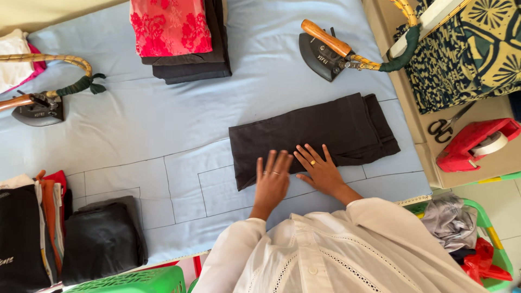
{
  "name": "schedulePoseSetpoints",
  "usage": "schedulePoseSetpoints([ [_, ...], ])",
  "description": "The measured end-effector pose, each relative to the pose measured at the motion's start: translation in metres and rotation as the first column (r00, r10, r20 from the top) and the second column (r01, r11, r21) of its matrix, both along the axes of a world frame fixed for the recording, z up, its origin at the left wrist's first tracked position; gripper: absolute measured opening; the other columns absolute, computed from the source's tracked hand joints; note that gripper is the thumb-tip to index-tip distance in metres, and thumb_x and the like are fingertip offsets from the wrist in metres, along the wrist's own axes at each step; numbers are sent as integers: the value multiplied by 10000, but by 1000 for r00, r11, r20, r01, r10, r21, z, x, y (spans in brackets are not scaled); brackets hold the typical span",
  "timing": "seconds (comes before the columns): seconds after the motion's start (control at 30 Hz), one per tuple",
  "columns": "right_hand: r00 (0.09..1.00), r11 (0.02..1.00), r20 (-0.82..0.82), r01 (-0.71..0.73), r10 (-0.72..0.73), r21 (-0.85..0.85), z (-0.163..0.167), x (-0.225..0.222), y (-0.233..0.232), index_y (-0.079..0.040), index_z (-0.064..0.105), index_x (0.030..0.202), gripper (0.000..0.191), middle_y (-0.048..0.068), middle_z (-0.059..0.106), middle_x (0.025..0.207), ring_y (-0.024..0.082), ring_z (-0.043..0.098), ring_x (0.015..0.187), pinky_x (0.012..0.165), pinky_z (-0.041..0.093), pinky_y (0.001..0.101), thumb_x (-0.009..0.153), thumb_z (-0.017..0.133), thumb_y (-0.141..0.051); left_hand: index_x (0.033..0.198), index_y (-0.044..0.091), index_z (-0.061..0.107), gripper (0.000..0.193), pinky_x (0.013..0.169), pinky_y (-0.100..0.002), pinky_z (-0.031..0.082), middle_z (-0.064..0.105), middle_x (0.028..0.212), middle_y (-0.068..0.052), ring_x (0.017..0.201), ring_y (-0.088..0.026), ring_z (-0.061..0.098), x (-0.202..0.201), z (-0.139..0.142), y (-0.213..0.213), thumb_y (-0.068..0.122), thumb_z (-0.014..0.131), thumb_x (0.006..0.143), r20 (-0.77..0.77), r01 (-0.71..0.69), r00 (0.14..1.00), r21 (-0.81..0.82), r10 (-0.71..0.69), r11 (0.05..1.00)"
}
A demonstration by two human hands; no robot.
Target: The person irons a pair of dark trousers on a padded table using a heavy flat iron, repositions and folds the trousers, then irons a black printed t-shirt and folds it onto a stack of pressed clothes. They also retrieve garments from a laundry basket and place folded items on piles.
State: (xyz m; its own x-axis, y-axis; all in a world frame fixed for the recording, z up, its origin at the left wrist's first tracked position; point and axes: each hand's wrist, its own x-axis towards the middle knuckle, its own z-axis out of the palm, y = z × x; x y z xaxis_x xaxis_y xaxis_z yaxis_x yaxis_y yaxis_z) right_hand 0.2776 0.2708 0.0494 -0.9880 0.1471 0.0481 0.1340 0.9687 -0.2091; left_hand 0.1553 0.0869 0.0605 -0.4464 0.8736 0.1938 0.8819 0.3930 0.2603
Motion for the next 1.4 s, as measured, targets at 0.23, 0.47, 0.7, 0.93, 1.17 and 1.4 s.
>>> schedulePoseSetpoints([
  [0.23,1000,999,14,28,-28,-31,3,-1,1,-160,318,1577,745,20,285,1661,234,233,1534,1210,133,633,977,481,-571,1571,294,411,554,1197,-688,105,299,1671,5,1560,-323,185,-1,-22,5,434,489,1041,33,-40,999,-22,40,999],
  [0.47,1000,1000,20,24,-24,11,3,-2,0,-174,283,1598,746,-4,254,1674,228,221,1542,1216,124,641,992,449,-577,1578,348,398,550,1210,-666,86,259,1695,49,1570,-245,196,-40,-22,-26,458,448,1042,-52,-373,928,-149,369,916],
  [0.7,1000,1000,17,18,-18,-4,7,-3,-2,-176,269,1602,749,-1,231,1681,231,198,1545,1214,105,649,996,432,-584,1610,185,324,703,1188,-581,209,315,1624,-136,1482,-346,285,-42,-7,-34,458,548,1001,229,-561,791,-103,568,822],
  [0.93,997,994,49,50,-55,102,9,-4,-7,-133,272,1584,781,-2,211,1673,213,156,1545,1187,71,681,980,432,-603,1327,-40,485,582,696,-476,509,675,1088,-245,832,-383,632,-60,-13,-32,214,793,903,753,-723,312,-208,579,659],
  [1.17,967,969,-74,247,-245,9,18,-9,-40,-70,338,1584,783,128,254,1661,334,230,1521,1223,208,557,932,638,-383,1371,18,392,671,449,-393,540,695,958,-170,671,-258,705,-62,33,-35,2,706,778,987,-718,-159,-140,35,681],
  [1.4,856,871,-283,315,-432,-377,34,-7,-53,14,429,1483,709,180,474,1535,393,451,1408,1180,351,475,852,706,-153,1410,30,234,762,551,-364,583,669,1015,-229,743,-259,694,-23,100,25,-36,691,804,997,-651,-21,42,-73,758],
])
